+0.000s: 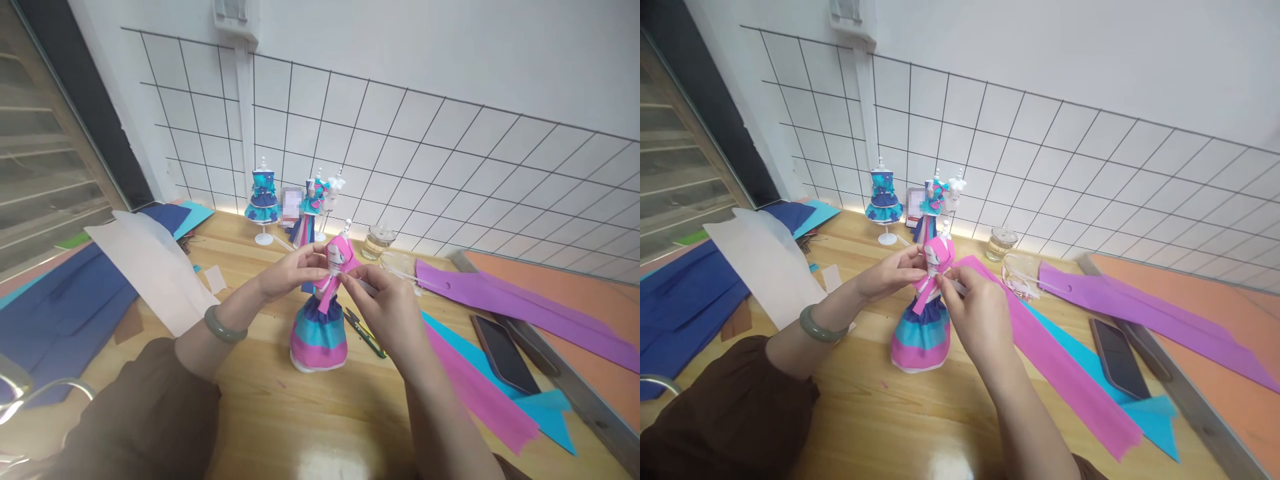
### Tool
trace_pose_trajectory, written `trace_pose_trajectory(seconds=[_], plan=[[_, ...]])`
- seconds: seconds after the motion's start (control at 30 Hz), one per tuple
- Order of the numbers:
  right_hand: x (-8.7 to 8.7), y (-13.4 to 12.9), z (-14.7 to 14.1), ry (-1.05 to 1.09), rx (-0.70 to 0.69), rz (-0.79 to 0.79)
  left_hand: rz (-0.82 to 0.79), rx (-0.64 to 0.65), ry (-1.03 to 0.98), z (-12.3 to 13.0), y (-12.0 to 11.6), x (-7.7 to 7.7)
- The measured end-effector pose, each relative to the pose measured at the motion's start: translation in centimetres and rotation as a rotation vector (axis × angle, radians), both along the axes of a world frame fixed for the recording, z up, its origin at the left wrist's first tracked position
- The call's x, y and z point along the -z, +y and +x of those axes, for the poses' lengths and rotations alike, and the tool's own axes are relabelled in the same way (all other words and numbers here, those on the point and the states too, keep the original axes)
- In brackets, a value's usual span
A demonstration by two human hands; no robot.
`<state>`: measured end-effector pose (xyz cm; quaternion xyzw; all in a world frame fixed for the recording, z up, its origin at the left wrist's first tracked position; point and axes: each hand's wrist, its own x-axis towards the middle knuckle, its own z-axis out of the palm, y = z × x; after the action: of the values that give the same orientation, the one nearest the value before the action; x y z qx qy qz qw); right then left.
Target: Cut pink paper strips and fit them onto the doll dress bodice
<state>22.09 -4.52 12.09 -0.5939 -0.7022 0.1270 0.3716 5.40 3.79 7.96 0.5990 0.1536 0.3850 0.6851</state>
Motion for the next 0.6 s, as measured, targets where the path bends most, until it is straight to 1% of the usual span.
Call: trace_pose_trajectory(seconds=[0.13, 0.27, 0.33, 0.43, 0.53, 0.6], plan=[[0.4, 0.1, -0.1, -0.029, 0.021, 0.049, 0.103, -0.078, 0.068, 0.1, -0.6, -0.8], [0.3, -0.1, -0.3, -0.039, -0.014, 0.036, 0.229, -0.169, 0.159, 0.2, -1.5, -1.5], [0.2, -0.3, -0.3, -0.005, -0.025, 0.012, 0.25, -0.19, 0.187, 0.2, -1.7, -1.7], [-0.2, -0.5, -0.2, 0.102, -0.06, -0.115, 0.249, -0.182, 0.187, 0.1, -1.7, -1.8], [-0.3, -0.6, 0.0, 0.214, -0.146, -0.277, 0.268, -0.185, 0.18, 0.0, -1.7, -1.8], [-0.3, -0.5, 0.1, 0.25, -0.188, -0.35, 0.276, -0.189, 0.187, 0.0, -1.8, -1.9]])
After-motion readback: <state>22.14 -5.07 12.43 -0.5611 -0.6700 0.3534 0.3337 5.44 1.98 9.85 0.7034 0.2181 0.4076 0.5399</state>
